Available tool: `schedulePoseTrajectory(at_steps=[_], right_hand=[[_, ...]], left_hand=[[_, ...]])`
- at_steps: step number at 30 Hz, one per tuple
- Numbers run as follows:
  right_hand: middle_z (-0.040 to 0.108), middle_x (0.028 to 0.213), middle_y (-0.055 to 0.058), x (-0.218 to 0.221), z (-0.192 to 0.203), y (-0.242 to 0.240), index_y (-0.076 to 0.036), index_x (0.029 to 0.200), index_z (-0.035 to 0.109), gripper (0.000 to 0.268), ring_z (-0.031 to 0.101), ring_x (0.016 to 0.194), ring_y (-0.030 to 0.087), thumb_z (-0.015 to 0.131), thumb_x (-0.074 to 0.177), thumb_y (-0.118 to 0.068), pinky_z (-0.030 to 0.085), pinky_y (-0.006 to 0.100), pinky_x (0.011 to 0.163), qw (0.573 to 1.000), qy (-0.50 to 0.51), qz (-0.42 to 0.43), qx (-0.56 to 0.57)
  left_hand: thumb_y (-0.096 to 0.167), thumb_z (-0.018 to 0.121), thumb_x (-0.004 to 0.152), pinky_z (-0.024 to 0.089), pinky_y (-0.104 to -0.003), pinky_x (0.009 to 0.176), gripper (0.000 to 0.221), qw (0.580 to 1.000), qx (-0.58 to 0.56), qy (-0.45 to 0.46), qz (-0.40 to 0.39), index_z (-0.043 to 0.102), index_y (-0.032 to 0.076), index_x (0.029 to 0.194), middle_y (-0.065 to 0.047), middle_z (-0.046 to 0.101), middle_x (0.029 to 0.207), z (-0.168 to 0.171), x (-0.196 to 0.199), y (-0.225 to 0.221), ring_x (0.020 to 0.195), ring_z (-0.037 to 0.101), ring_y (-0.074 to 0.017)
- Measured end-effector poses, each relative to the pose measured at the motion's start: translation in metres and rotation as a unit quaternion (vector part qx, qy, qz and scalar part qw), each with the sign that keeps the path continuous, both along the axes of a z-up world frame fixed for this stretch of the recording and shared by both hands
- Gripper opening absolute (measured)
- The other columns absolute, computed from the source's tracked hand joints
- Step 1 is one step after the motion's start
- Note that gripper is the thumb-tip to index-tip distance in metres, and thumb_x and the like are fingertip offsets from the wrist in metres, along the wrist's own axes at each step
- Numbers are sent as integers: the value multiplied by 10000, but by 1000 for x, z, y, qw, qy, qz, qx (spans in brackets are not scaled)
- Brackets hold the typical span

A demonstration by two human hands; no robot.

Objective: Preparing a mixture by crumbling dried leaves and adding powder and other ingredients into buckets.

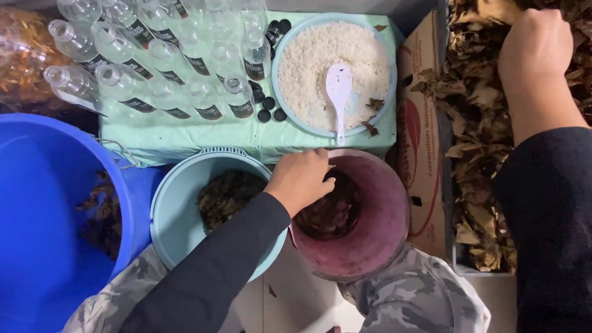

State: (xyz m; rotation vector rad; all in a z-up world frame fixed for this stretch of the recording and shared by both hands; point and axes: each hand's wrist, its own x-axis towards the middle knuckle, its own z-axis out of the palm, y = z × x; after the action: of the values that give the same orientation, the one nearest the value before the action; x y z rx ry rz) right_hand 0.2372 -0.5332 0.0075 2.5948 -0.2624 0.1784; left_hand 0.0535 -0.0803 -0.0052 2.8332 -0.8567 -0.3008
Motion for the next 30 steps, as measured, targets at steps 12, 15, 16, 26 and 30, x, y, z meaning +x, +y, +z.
schedulePoseTrajectory(at_steps=[12, 15, 16, 26, 30], right_hand=[[768, 1064, 229, -40, 79, 36, 13, 1086, 873, 110, 742, 874, 350, 795, 1009, 31, 655, 408, 659, 940, -245, 170, 165], [699, 1079, 237, -67, 99, 77, 105, 1157, 839, 144, 660, 887, 383, 815, 1069, -7, 575, 458, 748, 913, -228, 227, 249], [712, 1030, 220, -77, 107, 99, 44, 1096, 841, 91, 670, 866, 336, 767, 1044, 37, 621, 393, 741, 918, -222, 244, 218], [716, 793, 75, -184, 53, 267, -155, 791, 778, 108, 743, 667, 328, 673, 808, -172, 613, 479, 572, 934, -24, 263, 240], [686, 788, 32, -201, 46, 308, -193, 774, 743, 161, 740, 685, 323, 702, 744, -345, 619, 477, 586, 930, 25, 229, 288]], left_hand=[[329, 615, 1006, 539, -422, 512, 306, 999, -14, 27, 16, 628, 34, 1087, -112, 674, 785, 30, -4, -1, 618, 667, -293], [417, 616, 1012, 509, -392, 448, 504, 999, 9, -32, 7, 563, -12, 1271, -99, 609, 745, 37, -6, -3, 515, 612, -270], [474, 655, 990, 508, -381, 423, 543, 998, -2, -57, 28, 536, 4, 1234, -92, 601, 774, 41, -6, -5, 512, 624, -263], [87, 683, 954, 665, -391, 543, 678, 990, -60, -124, 33, 319, -146, 1476, -279, 468, 1270, 143, -48, 5, 668, 757, -311], [-4, 671, 883, 662, -491, 593, 791, 990, -105, -98, 15, 224, -150, 1519, -289, 435, 1283, 112, -42, 13, 733, 747, -398]])
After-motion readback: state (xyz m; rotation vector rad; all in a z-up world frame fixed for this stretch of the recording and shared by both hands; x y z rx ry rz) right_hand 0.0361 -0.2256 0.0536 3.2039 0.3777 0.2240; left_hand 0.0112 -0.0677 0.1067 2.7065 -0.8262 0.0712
